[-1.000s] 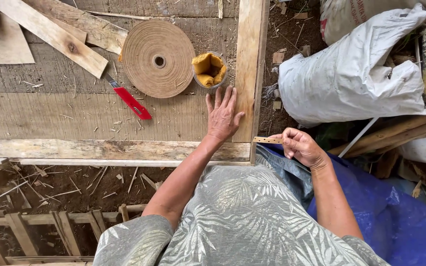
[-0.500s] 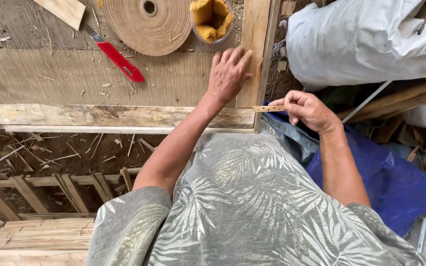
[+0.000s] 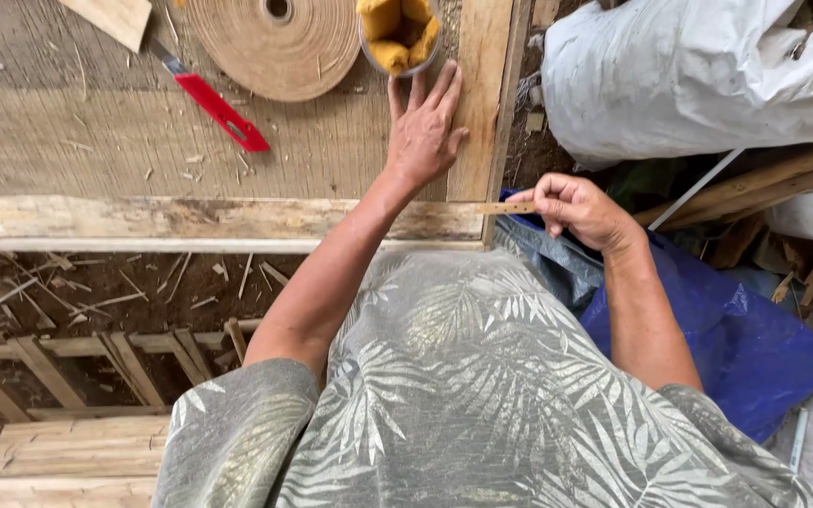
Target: Applying edge banding to wooden boards using a utility knife and manual pressure.
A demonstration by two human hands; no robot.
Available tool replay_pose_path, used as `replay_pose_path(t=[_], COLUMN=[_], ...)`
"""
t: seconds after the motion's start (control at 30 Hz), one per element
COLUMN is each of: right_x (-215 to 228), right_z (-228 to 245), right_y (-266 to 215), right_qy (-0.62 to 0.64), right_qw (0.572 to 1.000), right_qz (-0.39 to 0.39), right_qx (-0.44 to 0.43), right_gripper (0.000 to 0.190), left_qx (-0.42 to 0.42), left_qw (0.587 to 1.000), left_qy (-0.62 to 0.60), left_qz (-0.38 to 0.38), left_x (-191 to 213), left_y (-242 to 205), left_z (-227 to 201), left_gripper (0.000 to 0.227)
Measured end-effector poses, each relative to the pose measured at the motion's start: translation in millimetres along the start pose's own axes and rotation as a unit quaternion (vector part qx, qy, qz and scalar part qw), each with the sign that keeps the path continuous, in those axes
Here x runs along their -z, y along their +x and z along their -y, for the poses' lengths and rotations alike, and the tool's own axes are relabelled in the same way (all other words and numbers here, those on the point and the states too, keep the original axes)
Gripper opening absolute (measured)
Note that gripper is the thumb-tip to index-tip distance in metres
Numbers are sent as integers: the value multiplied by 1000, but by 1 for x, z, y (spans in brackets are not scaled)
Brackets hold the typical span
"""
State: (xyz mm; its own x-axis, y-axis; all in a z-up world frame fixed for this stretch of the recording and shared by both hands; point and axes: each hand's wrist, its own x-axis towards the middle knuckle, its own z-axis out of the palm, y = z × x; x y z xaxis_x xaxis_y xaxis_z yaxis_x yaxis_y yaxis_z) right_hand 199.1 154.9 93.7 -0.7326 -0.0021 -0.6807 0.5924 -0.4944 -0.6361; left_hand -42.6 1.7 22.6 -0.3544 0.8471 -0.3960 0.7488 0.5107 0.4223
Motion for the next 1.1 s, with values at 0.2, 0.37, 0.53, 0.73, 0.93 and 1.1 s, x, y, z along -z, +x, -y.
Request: replay_pose_path(t=[0.2,0.37,0.53,0.73,0.93,1.1], right_x=[-7,-13,-19,-34,-37,-68], right_z=[8,13,0,38,39,26], right_y=[4,5,8,16,31,58], right_qy=[-46,-88,-64,-244,-201,-418], right_qw=[999,996,998,964,969,896], right_qz=[3,7,-16,13,87,-8], right_qx=[-15,-1,14,-101,-118,-148], right_gripper=[14,14,8,15,14,14], left_qx=[8,20,14,-35,-86,-121], left_qw=[1000,991,986,993,987,984], left_qy=[11,14,3,115,121,119], left_qz=[-2,-130,-164,-21,58,49], left_x=[-15,-24,-38,4,24,15], left_y=[1,-4,-7,-18,-16,-16], left_z=[1,-2,0,1,4,11], left_gripper=[77,81,67,85,100,135])
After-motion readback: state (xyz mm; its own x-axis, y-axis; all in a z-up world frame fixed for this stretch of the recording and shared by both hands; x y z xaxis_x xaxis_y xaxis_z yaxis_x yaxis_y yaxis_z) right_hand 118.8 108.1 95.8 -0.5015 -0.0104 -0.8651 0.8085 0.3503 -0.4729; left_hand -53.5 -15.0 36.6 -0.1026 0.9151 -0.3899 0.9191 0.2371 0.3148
